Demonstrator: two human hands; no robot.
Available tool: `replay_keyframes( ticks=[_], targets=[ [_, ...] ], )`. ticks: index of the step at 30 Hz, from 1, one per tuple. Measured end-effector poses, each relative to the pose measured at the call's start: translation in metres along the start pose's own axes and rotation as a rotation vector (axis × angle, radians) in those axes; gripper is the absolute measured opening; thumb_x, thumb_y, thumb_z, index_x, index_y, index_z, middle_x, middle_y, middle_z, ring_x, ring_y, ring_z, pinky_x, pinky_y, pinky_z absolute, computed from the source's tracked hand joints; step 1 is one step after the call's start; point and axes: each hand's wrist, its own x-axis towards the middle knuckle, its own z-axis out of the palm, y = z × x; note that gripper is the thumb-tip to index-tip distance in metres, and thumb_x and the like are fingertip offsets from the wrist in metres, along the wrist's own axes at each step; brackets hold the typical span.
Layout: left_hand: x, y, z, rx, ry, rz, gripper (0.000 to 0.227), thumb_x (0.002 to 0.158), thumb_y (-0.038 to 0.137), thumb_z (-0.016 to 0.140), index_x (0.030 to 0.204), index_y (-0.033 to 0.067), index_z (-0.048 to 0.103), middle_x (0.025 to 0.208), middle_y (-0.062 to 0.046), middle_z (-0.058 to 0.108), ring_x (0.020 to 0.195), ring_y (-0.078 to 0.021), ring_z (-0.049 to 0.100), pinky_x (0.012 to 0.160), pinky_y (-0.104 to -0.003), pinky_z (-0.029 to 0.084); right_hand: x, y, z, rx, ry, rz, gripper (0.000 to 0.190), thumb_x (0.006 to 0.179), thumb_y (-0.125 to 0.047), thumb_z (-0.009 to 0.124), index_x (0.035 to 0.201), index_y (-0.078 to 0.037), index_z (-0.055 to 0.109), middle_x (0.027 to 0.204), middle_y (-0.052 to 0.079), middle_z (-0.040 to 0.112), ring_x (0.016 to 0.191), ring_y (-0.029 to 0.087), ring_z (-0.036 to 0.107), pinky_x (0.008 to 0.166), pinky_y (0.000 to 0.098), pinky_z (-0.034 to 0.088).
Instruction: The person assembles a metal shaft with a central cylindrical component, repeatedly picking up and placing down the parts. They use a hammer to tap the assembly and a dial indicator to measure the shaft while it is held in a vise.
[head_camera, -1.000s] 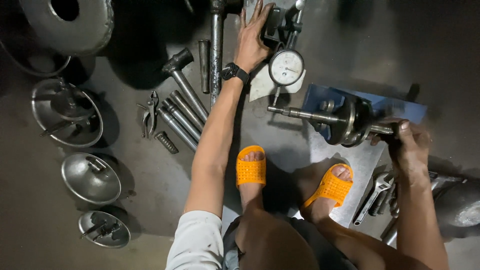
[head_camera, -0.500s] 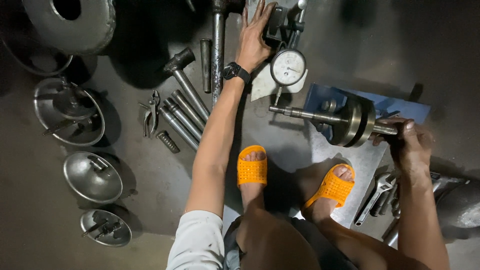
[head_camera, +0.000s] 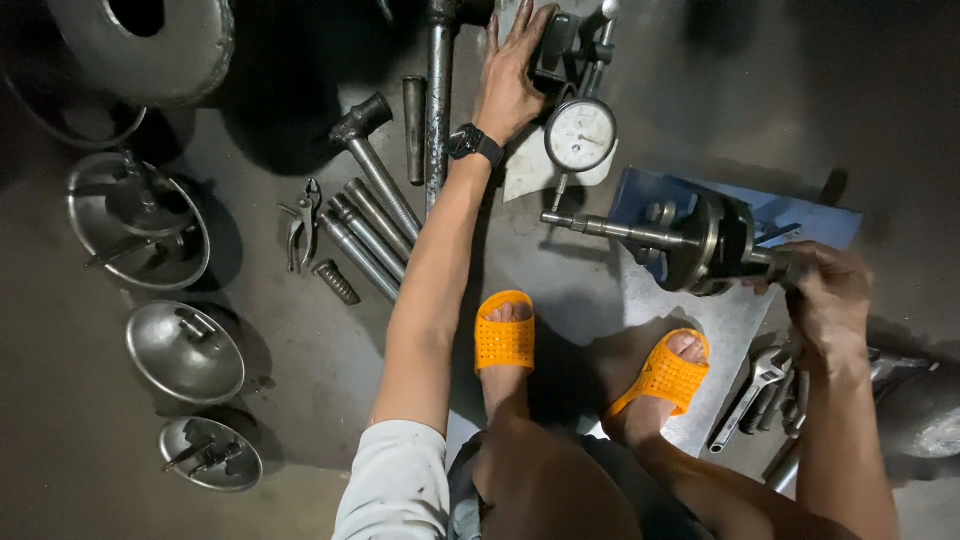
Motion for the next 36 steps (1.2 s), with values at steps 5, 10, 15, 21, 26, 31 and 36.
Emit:
replay_keyframes(
  ticks=[5, 10, 15, 21, 26, 31, 36],
  targets=[
    [0.001, 0.005, -0.001, 0.021, 0.015, -0.005, 0.082, 0.078, 0.019, 0.078, 0.141, 0.0178, 0.025, 0.145, -0.007, 0.039, 0.141, -0.0196, 0.021, 0.118, -0.054, 0.003, 0.008, 0.029, -0.015, 0.115, -0.147, -0.180, 0.022, 0.086, -0.022, 0.063, 0.100, -0.006, 0.058, 0.101, 0.006, 0.061, 0.090, 0.017, 0.062, 0.080, 0.0254, 0.052],
    [0.002, 0.011, -0.007, 0.017, -0.027, -0.049, 0.091, 0.071, 0.008, 0.079, 0.142, 0.0188, 0.023, 0.148, -0.009, 0.030, 0.143, -0.0178, 0.017, 0.119, -0.051, 0.000, -0.002, -0.017, -0.001, 0.294, -0.183, -0.065, 0.045, 0.080, -0.037, 0.062, 0.112, -0.006, 0.054, 0.114, 0.006, 0.058, 0.098, 0.015, 0.061, 0.069, 0.0213, 0.055],
    [0.002, 0.015, -0.009, -0.004, -0.010, -0.056, 0.085, 0.080, 0.020, 0.082, 0.142, 0.0199, 0.024, 0.148, -0.010, 0.031, 0.142, -0.0181, 0.019, 0.119, -0.051, 0.001, -0.002, 0.001, 0.000, 0.408, -0.149, -0.067, 0.035, 0.089, -0.045, 0.056, 0.106, -0.014, 0.059, 0.116, 0.003, 0.059, 0.110, 0.020, 0.058, 0.066, 0.0264, 0.056],
    [0.001, 0.014, -0.012, -0.025, -0.012, -0.034, 0.094, 0.067, 0.004, 0.077, 0.143, 0.0194, 0.023, 0.149, -0.011, 0.031, 0.143, -0.0177, 0.016, 0.119, -0.049, -0.001, -0.002, -0.001, 0.002, -0.010, 0.224, 0.556, 0.066, 0.075, -0.054, 0.053, 0.124, -0.019, 0.026, 0.131, 0.016, 0.043, 0.122, 0.033, 0.040, 0.102, 0.0514, 0.024],
    [-0.016, 0.061, -0.028, 0.016, -0.054, -0.174, 0.108, 0.063, -0.024, 0.043, 0.147, 0.0214, -0.008, 0.154, -0.015, 0.006, 0.145, -0.0317, 0.017, 0.120, -0.054, 0.002, 0.005, 0.036, -0.014, 0.061, -0.075, -0.102, 0.026, 0.089, -0.028, 0.062, 0.101, -0.005, 0.059, 0.101, 0.008, 0.062, 0.088, 0.019, 0.064, 0.076, 0.0265, 0.055],
    [-0.105, 0.130, -0.019, -0.208, 0.286, -0.185, 0.057, 0.084, 0.010, 0.059, 0.132, 0.0123, 0.031, 0.134, -0.011, 0.039, 0.123, -0.0269, 0.042, 0.104, -0.049, 0.033, 0.005, 0.024, -0.013, 0.045, -0.075, -0.079, 0.023, 0.085, -0.016, 0.065, 0.103, -0.005, 0.058, 0.106, 0.009, 0.062, 0.095, 0.020, 0.063, 0.083, 0.0262, 0.051],
    [-0.183, 0.205, -0.029, -0.394, 0.197, -0.276, 0.007, 0.088, 0.011, 0.059, 0.095, 0.0097, 0.057, 0.081, -0.002, 0.060, 0.068, -0.0111, 0.055, 0.062, -0.023, 0.046, 0.001, 0.004, -0.008, 0.203, -0.104, -0.120, 0.033, 0.077, -0.020, 0.068, 0.106, -0.010, 0.057, 0.110, 0.004, 0.060, 0.101, 0.015, 0.060, 0.084, 0.0223, 0.052]
  ],
)
